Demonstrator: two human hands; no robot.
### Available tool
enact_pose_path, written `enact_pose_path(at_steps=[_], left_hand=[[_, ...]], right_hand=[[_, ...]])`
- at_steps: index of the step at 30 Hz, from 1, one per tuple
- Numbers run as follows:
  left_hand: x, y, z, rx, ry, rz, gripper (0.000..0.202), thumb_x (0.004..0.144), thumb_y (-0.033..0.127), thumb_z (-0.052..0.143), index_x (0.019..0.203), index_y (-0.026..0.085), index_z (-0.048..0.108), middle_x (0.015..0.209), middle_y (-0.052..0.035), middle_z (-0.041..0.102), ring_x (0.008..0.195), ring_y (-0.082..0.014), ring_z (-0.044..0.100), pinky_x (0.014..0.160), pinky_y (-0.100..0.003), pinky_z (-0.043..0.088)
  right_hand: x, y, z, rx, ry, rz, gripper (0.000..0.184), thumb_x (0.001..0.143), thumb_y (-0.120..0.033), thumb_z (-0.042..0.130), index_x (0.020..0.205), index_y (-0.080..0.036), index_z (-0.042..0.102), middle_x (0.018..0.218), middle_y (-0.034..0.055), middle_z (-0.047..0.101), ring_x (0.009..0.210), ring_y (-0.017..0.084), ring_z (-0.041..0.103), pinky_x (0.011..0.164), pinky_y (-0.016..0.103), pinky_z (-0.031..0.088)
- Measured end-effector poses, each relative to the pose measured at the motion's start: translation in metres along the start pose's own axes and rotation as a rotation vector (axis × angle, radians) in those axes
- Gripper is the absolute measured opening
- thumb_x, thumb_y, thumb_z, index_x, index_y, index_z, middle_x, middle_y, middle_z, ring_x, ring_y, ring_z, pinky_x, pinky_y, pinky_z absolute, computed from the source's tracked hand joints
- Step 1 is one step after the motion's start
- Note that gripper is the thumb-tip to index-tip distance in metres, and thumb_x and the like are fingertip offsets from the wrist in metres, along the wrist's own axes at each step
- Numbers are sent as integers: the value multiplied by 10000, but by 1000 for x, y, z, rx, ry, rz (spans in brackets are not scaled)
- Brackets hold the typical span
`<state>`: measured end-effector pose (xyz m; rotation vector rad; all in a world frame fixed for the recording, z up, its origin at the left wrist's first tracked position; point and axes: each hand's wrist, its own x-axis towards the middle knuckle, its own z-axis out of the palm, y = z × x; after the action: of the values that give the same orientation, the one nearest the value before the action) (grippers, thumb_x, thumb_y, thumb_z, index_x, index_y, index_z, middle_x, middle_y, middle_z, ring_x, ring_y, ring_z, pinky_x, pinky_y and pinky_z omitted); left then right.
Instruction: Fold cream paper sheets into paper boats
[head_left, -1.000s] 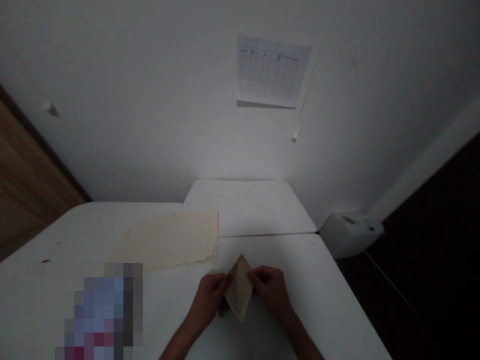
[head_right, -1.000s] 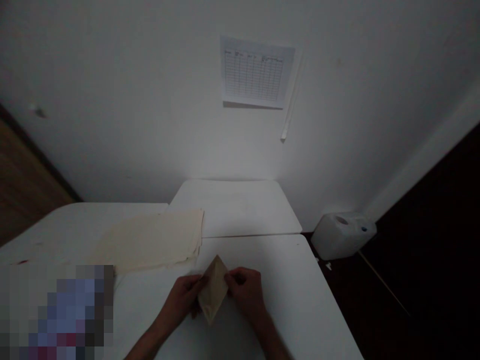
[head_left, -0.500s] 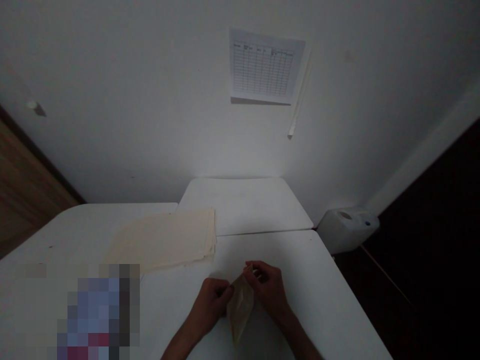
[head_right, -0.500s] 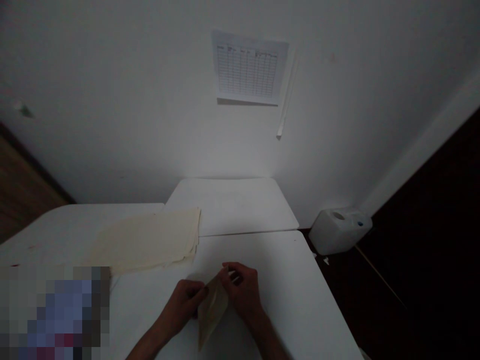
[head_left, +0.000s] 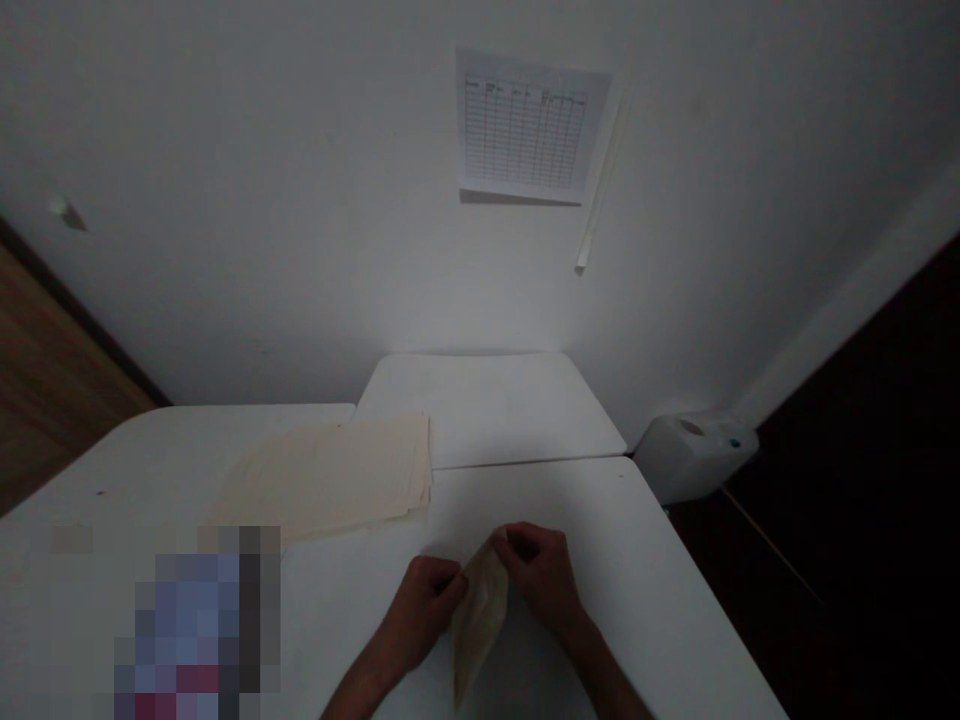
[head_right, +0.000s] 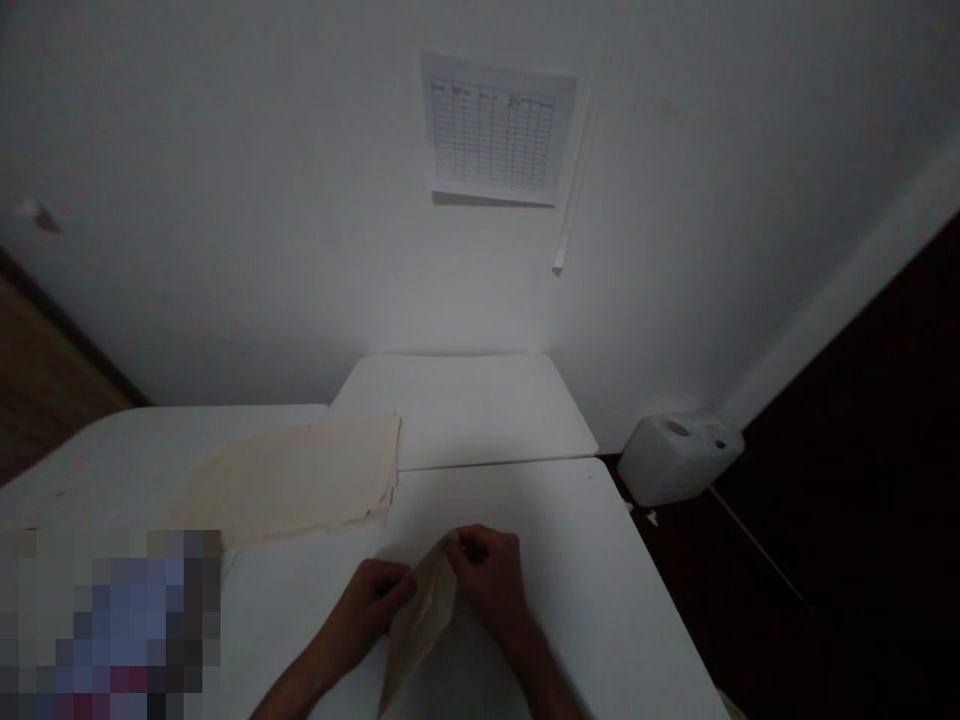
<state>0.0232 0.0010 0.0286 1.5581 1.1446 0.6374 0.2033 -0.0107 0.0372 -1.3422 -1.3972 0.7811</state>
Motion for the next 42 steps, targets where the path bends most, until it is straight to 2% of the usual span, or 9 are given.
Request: enact_pose_path(at_steps=[3, 8, 14, 20, 24, 28, 31, 35, 42], left_hand=[[-2, 7, 0, 12, 46, 73, 423, 811, 517, 516, 568, 172, 526, 542, 28, 438, 525, -120, 405, 487, -230, 290], [-7, 17, 0, -22, 64, 149, 375, 869, 497, 514, 886, 161, 680, 779, -38, 652, 717, -186, 579, 623, -250, 430], [-10, 15, -1, -30, 33, 1, 482, 885, 541, 446, 951, 134, 694, 512, 18, 540, 434, -122, 470, 428, -217, 370], [-10, 2, 1, -131, 21, 45, 493, 872, 524, 474, 1108, 121, 632, 614, -12, 597, 475, -129, 526, 366, -194, 370], [-6, -2, 5, -106, 93, 0, 534, 821, 527, 518, 1128, 100, 611, 661, -33, 640, 408, -109, 488, 338, -205, 375], [-3, -3, 8, -92, 254, -59, 564, 773, 570, 540, 1085, 109, 632, 646, -25, 648, 351, -105, 468, 318, -222, 383], [-2, -2, 8, -84, 376, -50, 573, 748, 572, 563, 1084, 114, 640, 626, -11, 644, 353, -117, 488, 330, -235, 406], [-1, -2, 6, -102, 452, -58, 555, 711, 555, 605, 1044, 115, 665, 655, -25, 671, 388, -136, 531, 370, -254, 445], [-3, 0, 0, -97, 555, -94, 507, 691, 538, 633, 994, 135, 690, 790, -65, 730, 456, -164, 600, 424, -268, 486]], right_hand=[[0, 0, -3, -33, 81, -5, 236, 810, -408, 642, 775, -206, 759, 704, 35, 734, 646, 207, 691, 627, 283, 559], [1, 2, -9, -81, 286, -3, 259, 841, -416, 613, 837, -205, 764, 789, 47, 750, 691, 225, 706, 672, 309, 571], [0, 12, -14, -162, 481, -65, 285, 863, -415, 601, 907, -184, 762, 858, 65, 753, 727, 227, 709, 709, 316, 570], [-1, 15, -14, -215, 541, -123, 266, 869, -379, 607, 907, -163, 757, 864, 79, 751, 715, 218, 707, 713, 307, 571], [-1, 13, -15, -192, 531, -127, 264, 871, -374, 598, 894, -157, 745, 840, 80, 746, 696, 204, 702, 694, 289, 573], [1, 12, -17, -163, 496, -114, 249, 863, -370, 599, 879, -158, 728, 780, 65, 735, 646, 182, 690, 637, 253, 566], [0, 10, -14, -144, 481, -121, 222, 845, -354, 617, 876, -158, 718, 756, 56, 725, 616, 168, 681, 611, 236, 560], [-3, 6, -7, -107, 443, -118, 203, 847, -320, 596, 904, -163, 712, 693, 35, 700, 554, 151, 651, 542, 220, 538], [-3, 12, -3, -171, 353, -48, 222, 809, -302, 595, 888, -175, 758, 776, 64, 743, 653, 201, 695, 647, 273, 560]])
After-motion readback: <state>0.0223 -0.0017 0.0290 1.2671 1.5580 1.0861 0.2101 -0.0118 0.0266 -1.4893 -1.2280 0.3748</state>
